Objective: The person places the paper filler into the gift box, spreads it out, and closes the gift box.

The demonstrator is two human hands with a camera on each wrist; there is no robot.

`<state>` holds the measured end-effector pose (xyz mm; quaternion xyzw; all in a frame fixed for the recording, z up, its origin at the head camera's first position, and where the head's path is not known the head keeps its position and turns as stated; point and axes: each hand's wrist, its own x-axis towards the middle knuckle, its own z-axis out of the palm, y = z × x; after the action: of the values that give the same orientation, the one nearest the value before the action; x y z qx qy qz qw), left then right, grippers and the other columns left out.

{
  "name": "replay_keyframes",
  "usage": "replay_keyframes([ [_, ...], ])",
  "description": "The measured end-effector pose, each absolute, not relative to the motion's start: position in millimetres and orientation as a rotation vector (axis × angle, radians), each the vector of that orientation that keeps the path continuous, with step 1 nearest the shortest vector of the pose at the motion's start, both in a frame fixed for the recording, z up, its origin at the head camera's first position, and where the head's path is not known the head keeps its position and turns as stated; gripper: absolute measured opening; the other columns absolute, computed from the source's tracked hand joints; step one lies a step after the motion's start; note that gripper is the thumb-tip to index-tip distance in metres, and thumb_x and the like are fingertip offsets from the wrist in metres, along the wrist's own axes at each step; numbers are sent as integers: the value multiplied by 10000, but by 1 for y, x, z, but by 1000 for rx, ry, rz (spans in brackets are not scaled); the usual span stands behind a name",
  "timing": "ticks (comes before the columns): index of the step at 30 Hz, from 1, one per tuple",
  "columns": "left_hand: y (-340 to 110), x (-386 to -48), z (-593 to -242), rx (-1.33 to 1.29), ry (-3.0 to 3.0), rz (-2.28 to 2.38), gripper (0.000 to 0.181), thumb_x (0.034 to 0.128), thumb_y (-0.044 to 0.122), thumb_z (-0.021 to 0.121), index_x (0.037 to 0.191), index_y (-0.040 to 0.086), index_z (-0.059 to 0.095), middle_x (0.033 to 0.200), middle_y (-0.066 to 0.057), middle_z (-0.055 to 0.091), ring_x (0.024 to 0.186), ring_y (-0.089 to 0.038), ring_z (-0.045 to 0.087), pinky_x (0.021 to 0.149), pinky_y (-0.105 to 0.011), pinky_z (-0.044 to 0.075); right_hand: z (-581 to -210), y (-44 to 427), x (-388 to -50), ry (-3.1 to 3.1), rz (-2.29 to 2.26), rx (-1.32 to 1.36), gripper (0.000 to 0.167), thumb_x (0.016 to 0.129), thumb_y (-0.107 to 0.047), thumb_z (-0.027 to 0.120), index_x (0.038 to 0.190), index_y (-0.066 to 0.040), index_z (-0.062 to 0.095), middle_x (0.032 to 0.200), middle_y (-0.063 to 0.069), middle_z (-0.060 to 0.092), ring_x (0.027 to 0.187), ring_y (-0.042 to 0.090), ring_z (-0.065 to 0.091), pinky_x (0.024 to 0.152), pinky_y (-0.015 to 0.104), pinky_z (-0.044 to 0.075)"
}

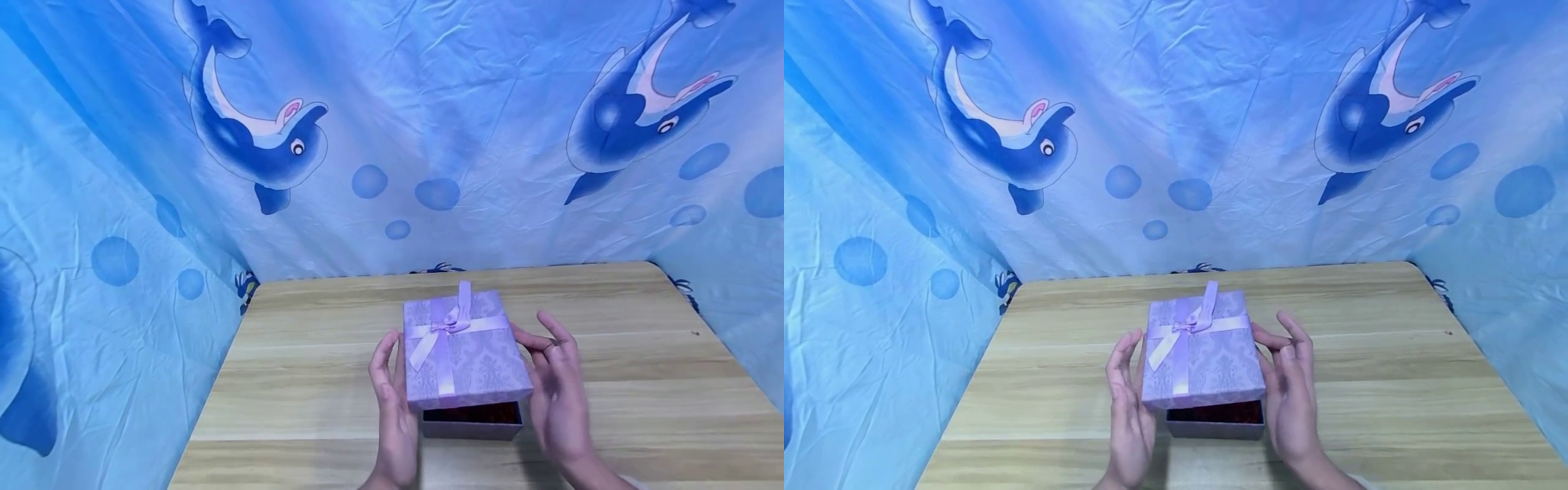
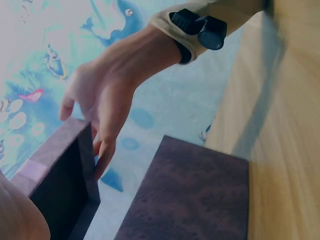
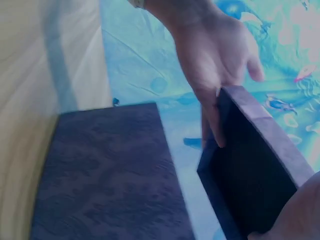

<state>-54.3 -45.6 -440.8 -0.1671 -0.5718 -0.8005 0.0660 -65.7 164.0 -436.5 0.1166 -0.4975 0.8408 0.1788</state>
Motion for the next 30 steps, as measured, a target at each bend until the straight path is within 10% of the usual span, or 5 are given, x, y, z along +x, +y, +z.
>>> replay_keyframes([
  [18, -50, -69, -453, -663, -2034, -2176, 750, 1135, 55, 341, 1798, 157, 5, 1870, -103, 9, 1694, -57, 38, 1309, -166, 87, -441, 149, -59, -1674, 2189, 297, 597, 1212, -286, 202, 1791, -224, 70, 1767, 69, 266, 1650, 166, 223, 1265, 193, 267],
  [30, -54, -73, -475, -831, -1945, -2089, 889, 1033, 64, 457, 1797, 143, 9, 1869, -126, 47, 1708, -212, 118, 1316, -227, 177, -452, 153, -46, -1877, 2122, 300, 633, 1199, -318, 176, 1802, -293, -18, 1860, 118, 96, 1687, 145, 109, 1246, 166, 208],
])
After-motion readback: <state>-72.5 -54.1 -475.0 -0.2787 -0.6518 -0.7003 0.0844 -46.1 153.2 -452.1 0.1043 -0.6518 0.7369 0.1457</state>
